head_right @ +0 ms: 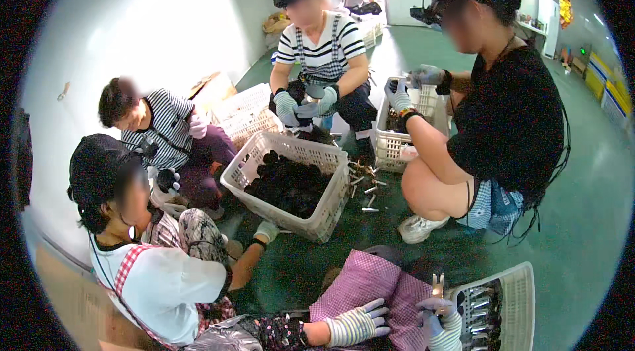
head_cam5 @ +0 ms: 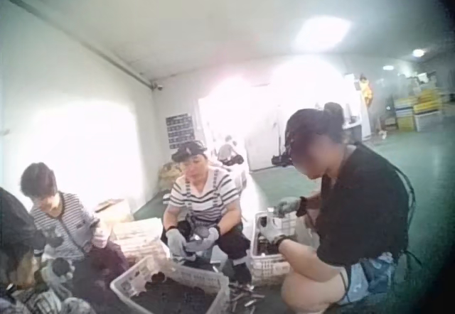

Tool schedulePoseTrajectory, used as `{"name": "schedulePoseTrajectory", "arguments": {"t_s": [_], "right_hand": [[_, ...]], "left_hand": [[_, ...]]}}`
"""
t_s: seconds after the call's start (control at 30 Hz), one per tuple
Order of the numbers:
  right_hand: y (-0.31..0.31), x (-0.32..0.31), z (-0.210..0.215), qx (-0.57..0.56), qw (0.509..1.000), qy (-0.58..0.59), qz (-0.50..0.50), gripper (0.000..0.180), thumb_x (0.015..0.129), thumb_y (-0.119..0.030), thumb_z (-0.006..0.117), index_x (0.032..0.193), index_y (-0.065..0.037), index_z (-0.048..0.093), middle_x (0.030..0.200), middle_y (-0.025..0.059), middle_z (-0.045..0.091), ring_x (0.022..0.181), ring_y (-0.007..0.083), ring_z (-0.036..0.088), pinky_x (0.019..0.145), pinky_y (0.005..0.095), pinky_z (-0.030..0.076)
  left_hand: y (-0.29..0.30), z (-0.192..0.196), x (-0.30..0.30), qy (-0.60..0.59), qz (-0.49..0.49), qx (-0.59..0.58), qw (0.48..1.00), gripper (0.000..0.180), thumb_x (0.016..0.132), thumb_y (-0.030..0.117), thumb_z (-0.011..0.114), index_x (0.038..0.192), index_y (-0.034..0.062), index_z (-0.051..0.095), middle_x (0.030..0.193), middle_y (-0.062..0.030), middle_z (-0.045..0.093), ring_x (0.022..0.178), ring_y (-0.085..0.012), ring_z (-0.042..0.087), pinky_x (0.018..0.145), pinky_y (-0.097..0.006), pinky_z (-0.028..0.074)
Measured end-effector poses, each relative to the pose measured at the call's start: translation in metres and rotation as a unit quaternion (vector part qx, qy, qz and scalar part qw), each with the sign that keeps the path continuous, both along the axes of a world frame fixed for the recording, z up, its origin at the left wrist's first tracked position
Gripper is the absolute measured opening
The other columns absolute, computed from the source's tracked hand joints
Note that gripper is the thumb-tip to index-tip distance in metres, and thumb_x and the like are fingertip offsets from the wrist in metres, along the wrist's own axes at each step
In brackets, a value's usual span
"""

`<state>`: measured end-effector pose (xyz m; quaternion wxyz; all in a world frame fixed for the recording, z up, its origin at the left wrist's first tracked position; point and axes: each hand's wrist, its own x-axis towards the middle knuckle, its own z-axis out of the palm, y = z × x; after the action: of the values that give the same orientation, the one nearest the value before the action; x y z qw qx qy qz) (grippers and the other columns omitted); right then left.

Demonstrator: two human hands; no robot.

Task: Assembling small black plastic components by inserting metal pins and pressing them together using a small wedge tool.

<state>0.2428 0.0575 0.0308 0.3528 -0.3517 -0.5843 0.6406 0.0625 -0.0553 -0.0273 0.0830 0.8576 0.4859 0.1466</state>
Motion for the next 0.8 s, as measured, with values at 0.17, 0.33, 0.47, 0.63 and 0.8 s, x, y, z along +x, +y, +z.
{"name": "schedulePoseTrajectory", "arguments": {"t_s": [0.17,0.33,0.47,0.63,0.8], "right_hand": [[-0.004,0.001,0.009,-0.032,0.999,0.004,-0.017,0.009,0.084,0.003,0.046,0.092,-0.001,0.050,0.079,0.0107,0.061,0.057,0.0114,0.055,0.054,0.0252,0.047],[-0.001,0.006,0.013,-0.027,0.999,-0.020,-0.007,0.007,0.085,0.001,0.048,0.092,-0.001,0.050,0.080,0.0110,0.060,0.057,0.0114,0.055,0.054,0.0248,0.048],[-0.003,0.007,0.011,-0.030,0.999,-0.010,0.003,0.006,0.086,-0.001,0.050,0.092,-0.001,0.052,0.080,0.0098,0.060,0.060,0.0106,0.056,0.055,0.0240,0.048],[-0.008,0.004,0.012,-0.050,0.997,-0.024,0.055,0.015,0.080,-0.002,0.061,0.093,-0.003,0.055,0.085,0.0058,0.061,0.067,0.0098,0.056,0.060,0.0236,0.048],[-0.019,-0.004,0.001,-0.061,0.994,-0.002,0.088,0.022,0.077,-0.005,0.067,0.094,-0.004,0.054,0.089,0.0061,0.060,0.070,0.0112,0.057,0.063,0.0236,0.049]], "left_hand": [[0.006,0.005,-0.002,0.048,-0.038,-0.085,0.995,0.020,0.078,0.016,0.043,0.094,0.0090,0.054,0.093,-0.0093,0.054,0.106,-0.0301,0.048,0.105,-0.052,0.023],[0.005,0.014,-0.010,-0.058,-0.022,-0.104,0.993,0.025,0.075,0.019,0.053,0.099,0.0099,0.053,0.101,-0.0097,0.054,0.104,-0.0321,0.049,0.104,-0.049,0.026],[0.010,0.031,-0.006,-0.118,0.001,-0.137,0.983,0.035,0.078,0.023,0.058,0.109,0.0092,0.052,0.097,-0.0105,0.057,0.098,-0.0325,0.052,0.090,-0.042,0.041],[0.013,0.059,-0.010,-0.343,0.138,-0.256,0.893,0.032,0.086,0.015,0.053,0.117,0.0081,0.049,0.101,-0.0146,0.058,0.094,-0.0296,0.057,0.081,-0.035,0.047],[0.008,0.064,-0.011,-0.609,0.218,-0.234,0.726,0.029,0.092,0.010,0.044,0.120,0.0033,0.047,0.109,-0.0087,0.057,0.104,-0.0160,0.053,0.090,-0.029,0.041]]}}
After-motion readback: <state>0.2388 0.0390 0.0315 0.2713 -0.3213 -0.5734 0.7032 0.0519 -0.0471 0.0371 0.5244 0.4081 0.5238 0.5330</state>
